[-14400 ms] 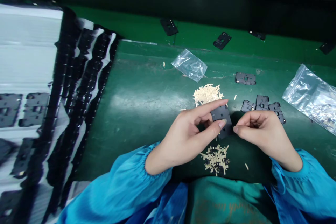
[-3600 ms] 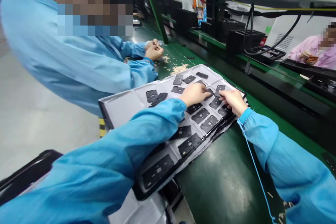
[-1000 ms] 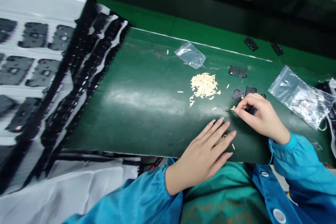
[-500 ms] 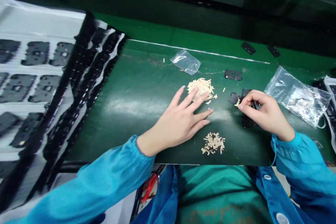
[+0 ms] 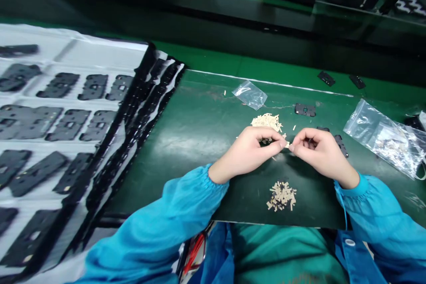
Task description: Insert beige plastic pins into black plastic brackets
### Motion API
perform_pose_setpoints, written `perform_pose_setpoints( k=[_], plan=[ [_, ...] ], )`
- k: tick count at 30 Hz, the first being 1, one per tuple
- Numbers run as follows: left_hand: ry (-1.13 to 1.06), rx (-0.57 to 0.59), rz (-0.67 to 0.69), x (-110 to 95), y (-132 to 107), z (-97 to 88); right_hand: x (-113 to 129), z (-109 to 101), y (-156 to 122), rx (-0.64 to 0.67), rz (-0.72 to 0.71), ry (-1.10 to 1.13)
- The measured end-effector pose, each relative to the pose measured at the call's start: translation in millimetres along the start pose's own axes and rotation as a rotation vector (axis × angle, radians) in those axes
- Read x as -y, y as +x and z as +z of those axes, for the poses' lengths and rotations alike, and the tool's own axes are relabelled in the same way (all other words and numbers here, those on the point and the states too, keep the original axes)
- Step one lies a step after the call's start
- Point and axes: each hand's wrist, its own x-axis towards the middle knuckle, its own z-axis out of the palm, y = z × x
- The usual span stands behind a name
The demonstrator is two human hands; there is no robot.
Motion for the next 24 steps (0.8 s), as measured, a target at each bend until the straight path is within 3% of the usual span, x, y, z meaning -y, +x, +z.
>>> perform_pose_setpoints(
  k=[4,9,13,20,24],
  plan=[
    [-0.056,-0.021,-0.045,4.2,-4.1,-2.5,-3.5,5.0,1.1,-0.033,0.038,0.094],
    [-0.028,-0.058,-0.002,5.8,-5.7,-2.4,-6.9,11.1,1.2,0.028,0.078,0.228],
    [-0.021,-0.066,0.036,4.6,-6.7,-1.0,-8.6,12.8,0.4,-0.047,0.063,0.253],
    [0.059,-0.087,0.157,5.4,-9.0,2.0,-11.0,12.8,-0.8,-0.063,0.074,0.246],
    [0.223,-0.197,0.286,9.0,-10.8,3.9,-11.1,12.9,-0.5,-0.119,0.001,0.2]
  ],
)
